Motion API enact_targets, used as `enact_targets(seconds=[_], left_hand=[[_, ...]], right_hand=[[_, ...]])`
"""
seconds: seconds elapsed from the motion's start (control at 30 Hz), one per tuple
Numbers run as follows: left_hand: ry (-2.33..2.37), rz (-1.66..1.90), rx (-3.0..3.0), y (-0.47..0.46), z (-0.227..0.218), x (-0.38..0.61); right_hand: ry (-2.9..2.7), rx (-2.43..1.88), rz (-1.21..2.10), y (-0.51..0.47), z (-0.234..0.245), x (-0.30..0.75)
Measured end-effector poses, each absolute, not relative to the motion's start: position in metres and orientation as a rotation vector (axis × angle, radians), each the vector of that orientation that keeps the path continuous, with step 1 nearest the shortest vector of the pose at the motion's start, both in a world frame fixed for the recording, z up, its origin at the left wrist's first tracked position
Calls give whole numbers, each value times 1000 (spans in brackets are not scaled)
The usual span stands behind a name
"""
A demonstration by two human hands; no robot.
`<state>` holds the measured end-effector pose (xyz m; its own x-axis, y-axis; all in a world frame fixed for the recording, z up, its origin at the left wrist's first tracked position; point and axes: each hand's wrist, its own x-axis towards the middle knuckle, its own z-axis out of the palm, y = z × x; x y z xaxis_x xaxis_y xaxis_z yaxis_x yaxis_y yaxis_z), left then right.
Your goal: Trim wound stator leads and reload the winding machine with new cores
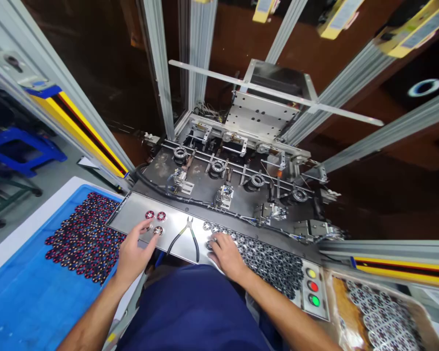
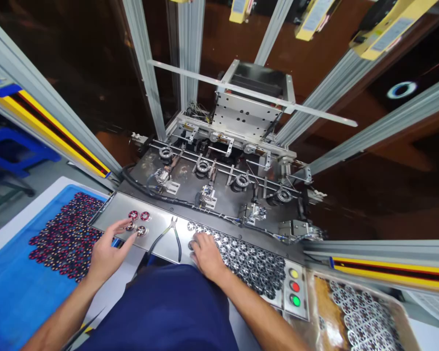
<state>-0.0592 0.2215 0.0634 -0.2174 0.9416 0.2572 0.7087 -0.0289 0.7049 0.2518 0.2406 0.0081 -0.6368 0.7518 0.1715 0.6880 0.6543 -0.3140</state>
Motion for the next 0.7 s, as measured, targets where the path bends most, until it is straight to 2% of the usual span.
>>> enact_targets(seconds=[0.23,0.4,0.57,0.7], left_hand=[[1558,961,1270,233,86,-27],[1197,831,1105,241,112,4],[718,1067,622,238,150,19],[629,1164,548,235,160,20]], right_hand=[[-2574,-922,375,261,33,242],[-2419,-757,399,276,104,210],[-2238,-534,509,285,175,190],[-2163,-519,511,285,190,192]])
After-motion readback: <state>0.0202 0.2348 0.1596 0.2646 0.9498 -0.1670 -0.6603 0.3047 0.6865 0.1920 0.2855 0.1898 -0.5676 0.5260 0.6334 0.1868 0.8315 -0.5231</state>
